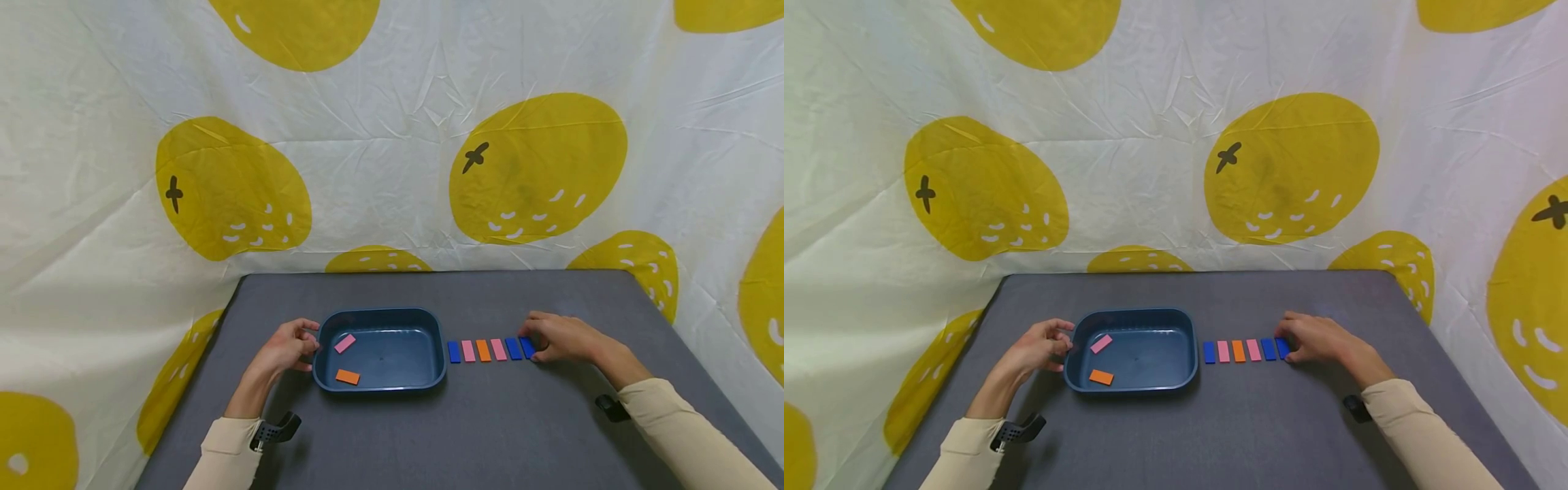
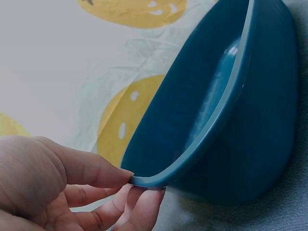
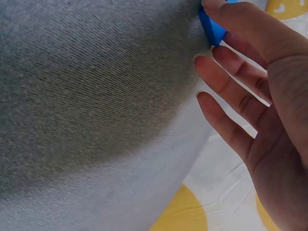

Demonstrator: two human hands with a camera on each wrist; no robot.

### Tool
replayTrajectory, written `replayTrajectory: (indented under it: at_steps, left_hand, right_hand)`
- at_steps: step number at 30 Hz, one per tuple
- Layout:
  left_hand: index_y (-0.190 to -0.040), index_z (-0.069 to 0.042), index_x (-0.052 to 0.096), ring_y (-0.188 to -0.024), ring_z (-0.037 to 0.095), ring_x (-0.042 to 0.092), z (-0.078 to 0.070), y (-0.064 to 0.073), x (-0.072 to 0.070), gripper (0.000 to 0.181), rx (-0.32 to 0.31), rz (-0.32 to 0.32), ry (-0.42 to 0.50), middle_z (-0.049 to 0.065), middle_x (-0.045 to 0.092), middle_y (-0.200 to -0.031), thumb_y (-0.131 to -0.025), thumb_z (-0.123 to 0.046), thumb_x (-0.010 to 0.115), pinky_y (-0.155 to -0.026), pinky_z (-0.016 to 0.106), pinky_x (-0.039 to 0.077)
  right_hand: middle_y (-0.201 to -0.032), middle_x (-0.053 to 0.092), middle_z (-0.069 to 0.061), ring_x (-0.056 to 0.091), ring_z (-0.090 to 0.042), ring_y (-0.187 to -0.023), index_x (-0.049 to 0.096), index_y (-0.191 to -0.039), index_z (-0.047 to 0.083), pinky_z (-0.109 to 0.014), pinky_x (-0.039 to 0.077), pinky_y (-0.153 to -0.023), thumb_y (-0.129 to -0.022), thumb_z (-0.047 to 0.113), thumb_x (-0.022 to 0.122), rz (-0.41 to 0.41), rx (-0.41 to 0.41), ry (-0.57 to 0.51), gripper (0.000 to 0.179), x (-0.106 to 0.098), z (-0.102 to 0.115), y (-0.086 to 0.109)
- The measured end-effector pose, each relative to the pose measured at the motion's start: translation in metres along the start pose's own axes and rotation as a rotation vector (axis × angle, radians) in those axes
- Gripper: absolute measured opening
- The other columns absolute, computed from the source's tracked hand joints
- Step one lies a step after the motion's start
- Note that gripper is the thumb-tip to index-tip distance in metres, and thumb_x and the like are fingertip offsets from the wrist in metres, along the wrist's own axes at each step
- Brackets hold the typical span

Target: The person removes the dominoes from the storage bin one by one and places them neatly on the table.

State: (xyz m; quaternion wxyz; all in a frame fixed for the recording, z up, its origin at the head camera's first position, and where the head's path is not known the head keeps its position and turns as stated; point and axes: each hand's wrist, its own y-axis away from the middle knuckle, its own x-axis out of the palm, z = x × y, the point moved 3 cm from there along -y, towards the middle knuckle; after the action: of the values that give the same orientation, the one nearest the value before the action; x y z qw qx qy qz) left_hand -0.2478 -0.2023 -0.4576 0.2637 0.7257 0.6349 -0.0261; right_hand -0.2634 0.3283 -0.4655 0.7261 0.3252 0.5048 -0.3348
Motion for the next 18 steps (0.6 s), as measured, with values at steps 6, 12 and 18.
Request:
replayTrajectory:
  at_steps: [6, 12, 18]
  left_hand:
    - [-0.134, -0.001, 0.054, -0.086, 0.026, 0.062, 0.000, 0.000, -0.001, 0.034, 0.001, -0.003, -0.005, 0.017, 0.060, -0.101, -0.100, 0.001, 0.055, -0.064, 0.038, 0.061]
    - [-0.134, -0.001, 0.054, -0.082, 0.025, 0.062, -0.001, -0.001, -0.001, 0.034, -0.006, 0.003, -0.002, 0.016, 0.060, -0.100, -0.099, 0.001, 0.056, -0.063, 0.037, 0.060]
    - [-0.134, -0.001, 0.054, -0.082, 0.025, 0.063, 0.000, -0.001, -0.001, 0.034, 0.004, 0.002, 0.000, 0.016, 0.059, -0.099, -0.100, 0.000, 0.056, -0.063, 0.037, 0.060]
  right_hand:
    - [-0.108, 0.063, 0.005, 0.057, -0.006, -0.082, 0.071, -0.114, 0.017, -0.027, 0.052, -0.069, -0.084, 0.034, 0.083, -0.010, -0.003, 0.029, 0.037, -0.007, 0.005, -0.003]
    - [-0.110, 0.065, 0.001, 0.060, -0.011, -0.083, 0.071, -0.116, 0.014, -0.029, 0.051, -0.068, -0.086, 0.035, 0.081, -0.031, -0.019, 0.037, 0.038, -0.019, 0.021, -0.008]
    - [-0.108, 0.065, 0.001, 0.062, -0.012, -0.084, 0.072, -0.116, 0.014, -0.030, 0.052, -0.068, -0.086, 0.033, 0.081, -0.053, -0.056, 0.084, 0.036, -0.030, 0.035, -0.017]
